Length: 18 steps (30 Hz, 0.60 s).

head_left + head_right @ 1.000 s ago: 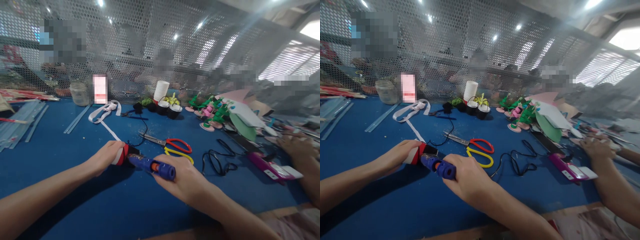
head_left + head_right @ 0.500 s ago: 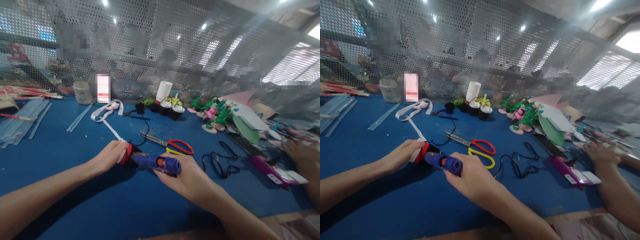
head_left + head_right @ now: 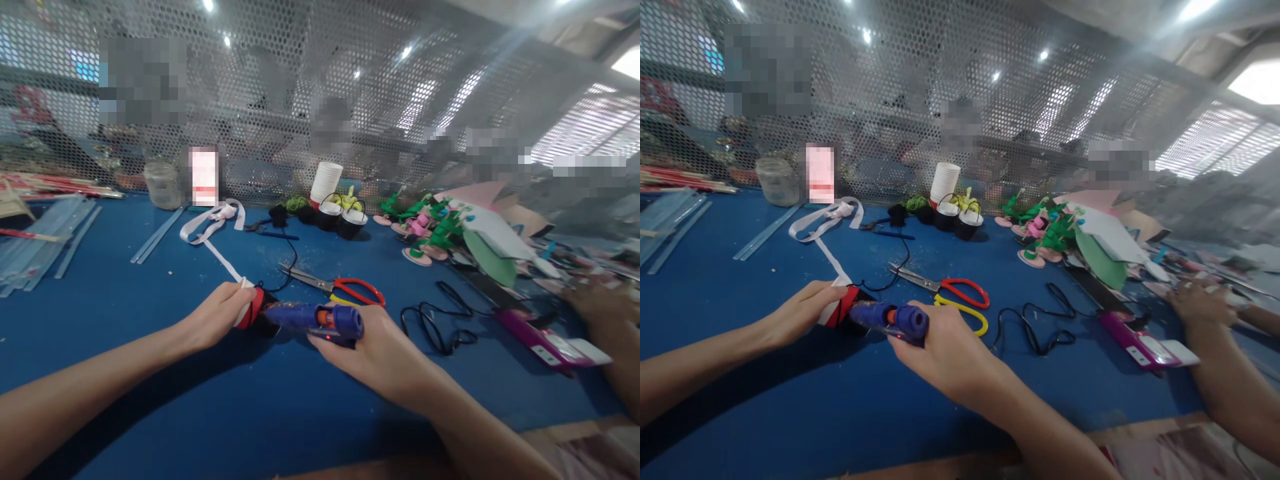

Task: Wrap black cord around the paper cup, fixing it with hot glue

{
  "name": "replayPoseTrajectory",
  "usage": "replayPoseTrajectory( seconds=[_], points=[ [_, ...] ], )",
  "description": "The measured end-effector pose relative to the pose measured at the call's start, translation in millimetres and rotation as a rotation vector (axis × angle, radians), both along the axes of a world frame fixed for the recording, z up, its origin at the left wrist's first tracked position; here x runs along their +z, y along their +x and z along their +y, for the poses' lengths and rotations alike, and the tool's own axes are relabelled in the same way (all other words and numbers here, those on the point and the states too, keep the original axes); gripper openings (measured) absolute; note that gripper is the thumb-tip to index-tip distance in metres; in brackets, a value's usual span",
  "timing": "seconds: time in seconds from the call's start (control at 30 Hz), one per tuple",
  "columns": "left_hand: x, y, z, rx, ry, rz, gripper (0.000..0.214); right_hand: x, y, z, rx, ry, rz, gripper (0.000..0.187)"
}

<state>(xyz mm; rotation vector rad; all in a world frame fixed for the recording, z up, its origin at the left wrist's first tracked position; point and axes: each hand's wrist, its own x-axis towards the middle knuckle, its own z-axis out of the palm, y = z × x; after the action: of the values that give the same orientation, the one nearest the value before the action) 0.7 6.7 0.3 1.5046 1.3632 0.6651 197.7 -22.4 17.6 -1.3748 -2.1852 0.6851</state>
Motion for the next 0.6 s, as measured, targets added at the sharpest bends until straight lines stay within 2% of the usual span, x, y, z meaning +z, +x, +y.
replayPoseTrajectory(
  seconds=[0.17,0.33,0.47,0.6],
  points=[
    [0.6,0.0,-1.0,-0.020,0.034,-0.008,0.029,-0.7,1.0,1.3,-0.046,0.018,0.009,0.015],
    [-1.7,-1.2,-0.7,-0.054,0.048,-0.016,0.029,-0.5,2.6,1.5,-0.010,-0.033,0.025,0.016],
    [-3.6,-2.4,0.1,-0.092,0.061,-0.006,0.030,-0.8,4.9,3.0,-0.064,-0.020,0.005,0.015],
    [-2.9,-2.4,-0.3,-0.094,0.066,0.037,0.028,0.4,6.3,3.8,-0.049,-0.053,0.025,0.015]
  ],
)
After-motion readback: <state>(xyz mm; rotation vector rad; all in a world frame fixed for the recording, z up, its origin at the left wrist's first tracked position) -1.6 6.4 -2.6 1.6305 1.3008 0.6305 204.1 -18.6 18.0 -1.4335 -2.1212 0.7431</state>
